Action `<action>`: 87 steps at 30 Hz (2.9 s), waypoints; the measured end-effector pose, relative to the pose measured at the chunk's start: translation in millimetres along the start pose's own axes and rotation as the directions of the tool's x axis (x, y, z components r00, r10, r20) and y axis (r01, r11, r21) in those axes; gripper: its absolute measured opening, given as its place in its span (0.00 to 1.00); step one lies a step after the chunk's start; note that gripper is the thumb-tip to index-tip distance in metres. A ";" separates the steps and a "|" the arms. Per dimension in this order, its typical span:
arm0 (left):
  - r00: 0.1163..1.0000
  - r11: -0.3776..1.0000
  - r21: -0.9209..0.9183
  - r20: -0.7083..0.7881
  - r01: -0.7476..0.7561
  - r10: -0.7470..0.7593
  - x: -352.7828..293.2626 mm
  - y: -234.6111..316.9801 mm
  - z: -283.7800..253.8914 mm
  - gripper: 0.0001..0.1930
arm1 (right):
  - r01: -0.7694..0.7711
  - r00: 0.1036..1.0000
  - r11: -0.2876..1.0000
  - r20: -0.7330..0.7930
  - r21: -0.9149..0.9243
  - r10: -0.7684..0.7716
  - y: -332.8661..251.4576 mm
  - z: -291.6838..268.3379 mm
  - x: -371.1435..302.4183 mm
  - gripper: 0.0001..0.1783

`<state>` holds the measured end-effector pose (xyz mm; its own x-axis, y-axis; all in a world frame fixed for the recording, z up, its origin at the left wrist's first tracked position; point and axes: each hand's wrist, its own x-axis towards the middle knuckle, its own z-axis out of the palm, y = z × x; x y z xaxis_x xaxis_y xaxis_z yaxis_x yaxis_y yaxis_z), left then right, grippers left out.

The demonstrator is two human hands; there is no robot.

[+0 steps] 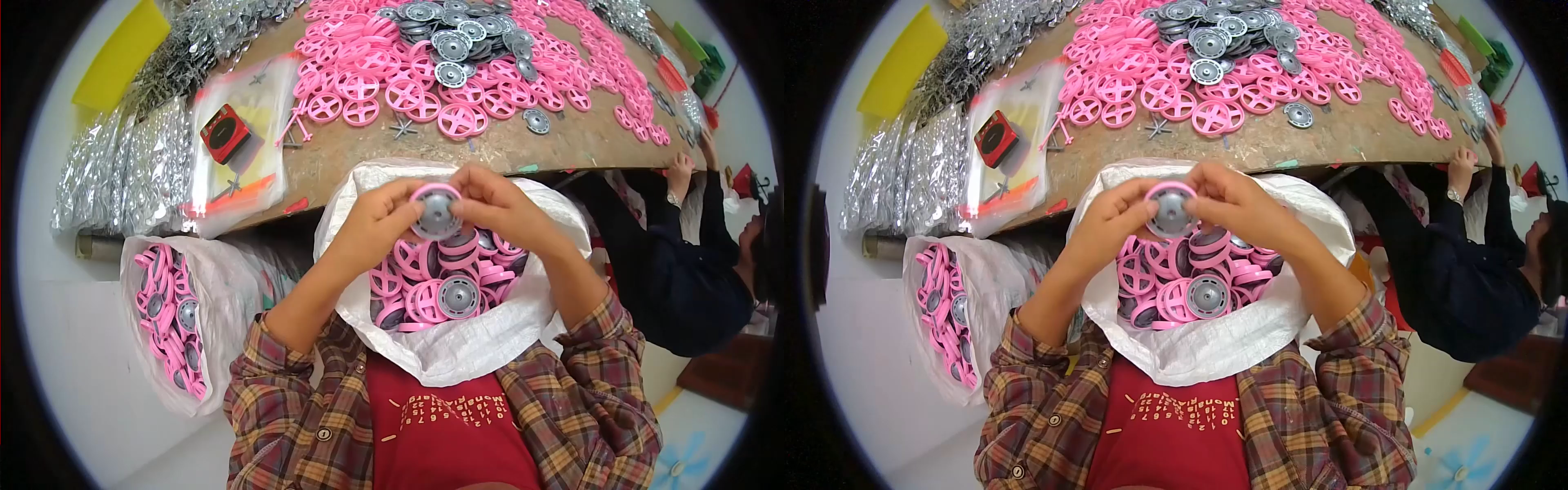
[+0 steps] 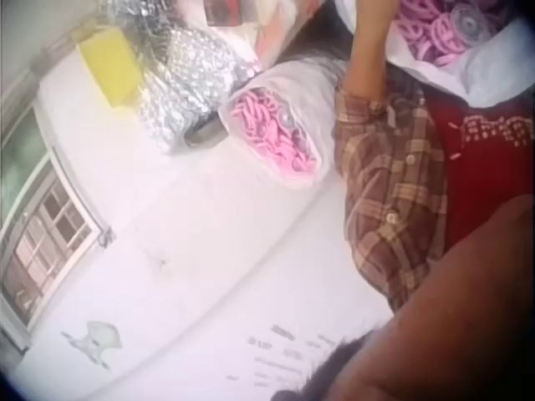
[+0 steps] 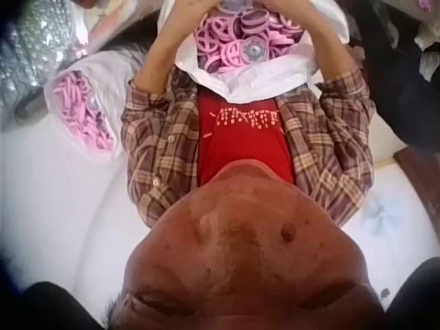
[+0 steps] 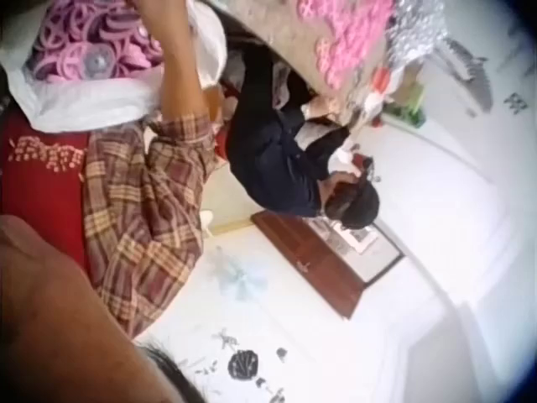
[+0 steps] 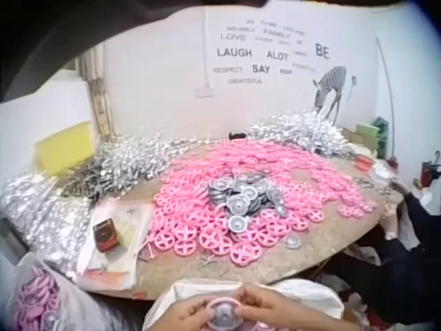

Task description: Manually assemble plastic toy gear components by placing silver gears onto pink bases and sorting them into a bag.

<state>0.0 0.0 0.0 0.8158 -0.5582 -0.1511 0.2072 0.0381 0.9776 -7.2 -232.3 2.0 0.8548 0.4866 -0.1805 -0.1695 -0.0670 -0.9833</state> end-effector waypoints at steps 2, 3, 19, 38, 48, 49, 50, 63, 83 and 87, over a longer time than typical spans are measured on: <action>0.962 0.966 0.231 0.214 0.119 -0.170 0.6 -7.0 -9.4 0.14 | 0.005 0.982 0.977 0.187 -0.214 0.036 -2.8 -4.9 2.4 0.12; 0.965 0.936 0.344 0.209 0.080 -0.160 -0.7 -9.9 7.7 0.14 | -0.011 0.978 0.975 0.202 -0.221 0.057 -11.8 -19.8 -1.3 0.12; 0.693 0.011 0.987 0.106 -0.161 0.713 154.5 -25.9 -68.0 0.08 | -0.093 0.785 -0.037 -0.050 -0.995 -0.618 13.1 -110.1 170.0 0.13; 0.930 0.962 -0.007 -0.261 -0.271 0.260 56.1 21.5 -5.1 0.14 | 0.359 0.880 0.929 -0.297 -0.094 -0.370 -15.3 -14.9 60.5 0.14; 0.972 0.993 0.036 -0.205 -0.111 0.116 27.1 9.7 3.1 0.12 | 0.148 0.977 0.983 -0.173 0.106 -0.128 -3.2 4.0 33.3 0.11; 0.970 0.993 0.036 -0.214 -0.109 0.114 22.7 8.8 1.6 0.12 | 0.145 0.978 0.983 -0.164 0.109 -0.126 -6.3 2.8 31.6 0.11; 0.984 0.999 -0.008 -0.173 -0.049 0.047 18.1 7.4 -0.4 0.12 | 0.067 0.997 0.995 -0.039 0.072 -0.064 -8.2 -0.6 30.3 0.10; 0.748 0.291 0.954 -0.147 -0.064 0.647 95.3 -22.9 -111.4 0.08 | -0.332 0.758 0.417 -0.502 -0.846 -0.416 16.1 -133.7 170.3 0.23; 0.941 0.973 -0.151 -0.318 -0.174 0.119 36.0 37.1 -23.3 0.16 | 0.425 0.696 0.592 -0.171 -0.684 -0.697 -36.9 1.8 66.5 0.17; 0.935 0.972 -0.021 -0.276 -0.236 0.221 24.7 33.3 -7.4 0.15 | 0.316 0.907 0.942 -0.257 -0.113 -0.335 -23.2 3.7 55.7 0.15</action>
<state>31.1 -6.4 27.8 0.9579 -0.2850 0.0342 0.0202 0.1856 0.9824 42.6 -200.4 14.9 0.9576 0.2400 0.1592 0.1658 -0.0075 -0.9861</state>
